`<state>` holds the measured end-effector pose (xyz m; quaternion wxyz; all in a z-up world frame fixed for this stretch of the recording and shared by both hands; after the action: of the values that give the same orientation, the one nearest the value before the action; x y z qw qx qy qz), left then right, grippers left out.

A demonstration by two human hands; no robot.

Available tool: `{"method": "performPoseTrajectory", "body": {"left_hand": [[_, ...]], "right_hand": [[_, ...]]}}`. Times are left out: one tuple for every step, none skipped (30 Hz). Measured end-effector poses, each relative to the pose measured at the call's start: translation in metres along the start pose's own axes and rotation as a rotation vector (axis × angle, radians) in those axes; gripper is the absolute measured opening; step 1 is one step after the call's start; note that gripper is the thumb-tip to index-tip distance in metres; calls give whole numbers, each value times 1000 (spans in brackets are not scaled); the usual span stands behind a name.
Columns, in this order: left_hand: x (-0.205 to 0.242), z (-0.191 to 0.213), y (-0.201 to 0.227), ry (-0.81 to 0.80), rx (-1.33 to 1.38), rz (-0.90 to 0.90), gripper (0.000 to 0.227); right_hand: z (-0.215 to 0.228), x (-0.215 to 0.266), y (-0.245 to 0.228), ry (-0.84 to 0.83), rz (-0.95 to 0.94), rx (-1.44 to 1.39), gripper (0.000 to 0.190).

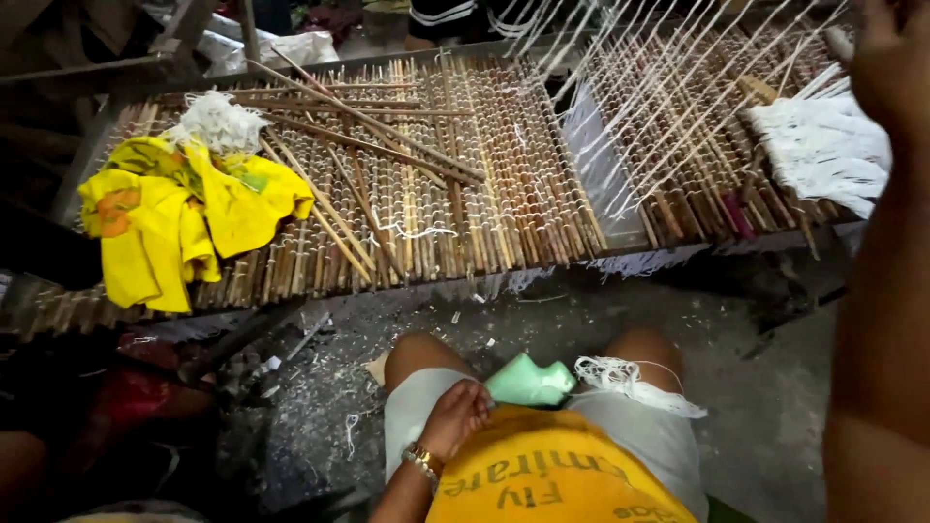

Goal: Manually wrapping and knotting white thread onto thin wooden sticks to create a screen or mat.

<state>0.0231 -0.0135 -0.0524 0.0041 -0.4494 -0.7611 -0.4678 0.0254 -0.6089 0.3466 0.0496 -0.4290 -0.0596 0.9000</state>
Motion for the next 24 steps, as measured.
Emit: {"method": "performPoseTrajectory", "body": {"left_hand": [[0, 1, 0, -3, -8, 2, 26], [0, 1, -1, -7, -16, 5, 23], [1, 2, -2, -3, -17, 4, 23], [1, 2, -2, -14, -11, -2, 21], [0, 2, -2, -24, -5, -8, 20], [1, 2, -1, -22, -7, -9, 20], [1, 1, 0, -13, -22, 5, 19], [2, 1, 1, -3, -36, 19, 19], [1, 1, 0, -1, -36, 18, 19], [0, 2, -2, -1, -18, 19, 19], [-2, 3, -3, -2, -1, 20, 18], [-1, 2, -2, 2, 0, 19, 18], [0, 1, -1, -4, -5, 19, 19], [1, -1, 1, -10, -11, 19, 20], [1, 0, 1, -7, -11, 19, 20], [1, 0, 1, -21, 0, 12, 20], [1, 0, 1, -36, 12, 5, 19], [2, -2, 2, -33, 11, 6, 19], [3, -3, 3, -31, 17, 6, 19], [4, -5, 4, -29, 23, 7, 19], [4, -5, 3, -25, 22, 9, 19], [3, -4, 3, -16, 22, 11, 20], [3, -3, 2, -7, 21, 12, 21], [2, -2, 0, -6, 19, 14, 21]], "right_hand": [[-7, -2, -6, -25, -20, -11, 7], [-14, -3, -12, -50, -40, -21, 14], [-10, -2, -31, -49, -41, -24, 14], [-5, 0, -47, -47, -93, -18, 14], [-1, 1, -64, -45, -145, -13, 23], [-5, 7, -55, -43, -145, -15, 23], [-8, 12, -45, -37, -127, 32, 24], [-13, 18, -36, -31, -108, 78, 26], [-12, 23, -40, -31, -107, 76, 26], [-12, 28, -42, -16, -148, -7, 25], [-12, 34, -44, -1, -189, -92, 24], [-11, 37, -51, -2, -189, -94, 24], [-9, 40, -58, -1, -183, -85, 22], [-8, 44, -64, 1, -176, -76, 21], [-12, 54, -57, 0, -176, -79, 21], [-15, 65, -49, 5, -238, 8, 24], [-18, 76, -41, 11, -300, 96, 28], [-24, 84, -40, 10, -302, 94, 28], [-30, 93, -37, 12, -355, 96, 25], [-35, 102, -35, 13, -410, 98, 23], [-40, 109, -34, 11, -413, 96, 23], [-44, 116, -34, 32, -385, 90, 27], [-48, 123, -34, 54, -358, 84, 31], [-49, 125, -42, 54, -361, 84, 31]]}}
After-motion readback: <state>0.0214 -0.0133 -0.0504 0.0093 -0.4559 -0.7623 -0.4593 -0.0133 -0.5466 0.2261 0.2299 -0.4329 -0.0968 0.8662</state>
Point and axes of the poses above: each hand's wrist, its own x-axis away from the middle knuckle, its own z-axis out of the back of the hand, y = z × x, the point moved 3 cm from there along -x, towards the middle knuckle, and after that the axes turned 1 degree about -y, right-handed, at the moved point
